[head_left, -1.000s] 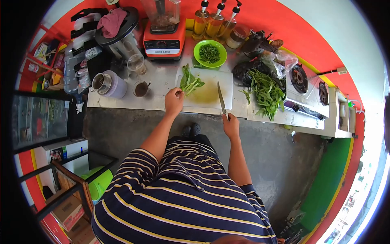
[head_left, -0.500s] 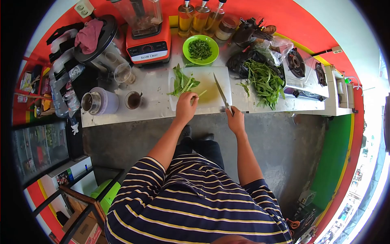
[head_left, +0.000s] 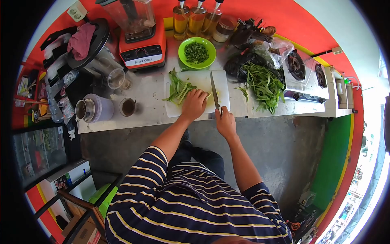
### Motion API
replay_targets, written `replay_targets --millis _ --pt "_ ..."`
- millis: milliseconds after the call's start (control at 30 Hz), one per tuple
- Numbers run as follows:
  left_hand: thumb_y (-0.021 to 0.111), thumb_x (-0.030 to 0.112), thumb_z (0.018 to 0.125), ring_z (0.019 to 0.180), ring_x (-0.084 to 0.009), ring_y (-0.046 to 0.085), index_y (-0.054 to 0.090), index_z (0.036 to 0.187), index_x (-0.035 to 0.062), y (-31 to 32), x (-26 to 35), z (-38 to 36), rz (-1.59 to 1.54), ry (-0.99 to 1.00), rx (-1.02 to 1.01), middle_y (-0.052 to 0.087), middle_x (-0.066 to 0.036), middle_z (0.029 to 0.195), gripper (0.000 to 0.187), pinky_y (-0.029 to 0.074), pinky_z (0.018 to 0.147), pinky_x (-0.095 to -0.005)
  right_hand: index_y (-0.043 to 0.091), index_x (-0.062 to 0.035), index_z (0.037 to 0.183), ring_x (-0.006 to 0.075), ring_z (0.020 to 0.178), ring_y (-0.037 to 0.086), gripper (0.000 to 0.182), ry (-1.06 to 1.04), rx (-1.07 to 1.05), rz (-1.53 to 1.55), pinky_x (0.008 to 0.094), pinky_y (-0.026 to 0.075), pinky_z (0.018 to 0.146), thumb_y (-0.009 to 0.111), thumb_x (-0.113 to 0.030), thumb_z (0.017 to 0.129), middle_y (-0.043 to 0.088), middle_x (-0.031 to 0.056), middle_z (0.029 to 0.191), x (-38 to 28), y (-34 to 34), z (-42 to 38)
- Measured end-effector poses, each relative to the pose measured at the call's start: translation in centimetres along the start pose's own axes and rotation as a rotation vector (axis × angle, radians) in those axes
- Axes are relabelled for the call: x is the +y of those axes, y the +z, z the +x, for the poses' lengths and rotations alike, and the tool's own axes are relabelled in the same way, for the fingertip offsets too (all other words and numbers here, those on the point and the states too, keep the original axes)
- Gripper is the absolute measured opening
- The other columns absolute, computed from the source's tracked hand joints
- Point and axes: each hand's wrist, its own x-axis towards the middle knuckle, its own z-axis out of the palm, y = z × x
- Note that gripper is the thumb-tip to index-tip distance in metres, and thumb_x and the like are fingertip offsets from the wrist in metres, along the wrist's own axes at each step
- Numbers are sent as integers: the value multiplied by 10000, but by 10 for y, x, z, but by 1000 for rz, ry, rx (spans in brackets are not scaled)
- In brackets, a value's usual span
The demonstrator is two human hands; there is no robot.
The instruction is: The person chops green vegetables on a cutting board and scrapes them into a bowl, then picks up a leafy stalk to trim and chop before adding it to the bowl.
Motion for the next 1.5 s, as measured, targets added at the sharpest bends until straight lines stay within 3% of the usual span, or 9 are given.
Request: replay_targets --millis 267,533,767,867,1067,1133,1367,1433,1500 --pt "648 72 856 940 -295 560 693 1038 86 -1 4 -3 3 16 20 590 -65 950 188 445 819 -426 524 -32 1041 457 753 707 316 58 -76 -341 554 564 680 506 -347 1033 710 242 802 -20 3 -7" --pt "665 57 806 923 -300 562 698 1046 100 -1 9 -3 54 29 -5 580 -71 957 246 451 805 -438 528 -46 1012 333 728 751 304 38 -99 -578 440 604 640 519 -349 1035 738 155 775 -31 0 -22" --pt "657 50 799 928 -293 561 708 1041 106 4 7 -4 72 13 -12 576 -73 954 253 447 816 -432 516 -57 1030 317 712 752 289 101 -91 -516 426 602 621 523 -346 1034 737 132 747 -12 32 -22" --pt "654 56 800 936 -291 558 712 1036 102 2 8 -3 71 20 -3 579 -70 957 247 440 822 -427 481 -50 1062 374 756 741 293 105 -119 -484 476 593 691 512 -340 1042 730 172 789 -15 26 -10" --pt "641 71 804 950 -294 557 712 1023 98 2 8 -3 70 9 -14 586 -71 967 232 432 828 -426 464 -43 1075 356 742 744 316 69 -132 -518 469 594 668 524 -350 1035 728 159 780 -26 25 -14" --pt "637 72 805 952 -296 557 711 1021 96 1 8 -1 75 3 -21 587 -73 970 229 432 827 -427 498 -64 1040 305 722 755 269 75 -87 -546 410 603 631 536 -331 1030 735 113 753 -23 34 -14" --pt "631 74 816 950 -302 564 704 1010 67 -2 8 -3 24 19 17 616 -80 964 207 439 830 -430 488 -58 1071 303 765 759 270 33 -116 -546 416 606 659 516 -324 1040 742 136 795 -26 24 -1" --pt "631 70 819 957 -306 566 702 1007 60 -1 5 -4 -1 15 13 623 -82 961 202 444 837 -431 447 -25 1104 398 854 740 311 98 -196 -469 491 591 743 484 -330 1052 738 208 881 -30 24 -12" --pt "640 67 831 980 -316 569 698 998 59 0 3 -5 -44 9 37 634 -84 966 177 455 862 -432 454 -36 1113 366 824 748 301 112 -183 -483 466 599 716 485 -329 1051 746 183 872 -24 32 -18"
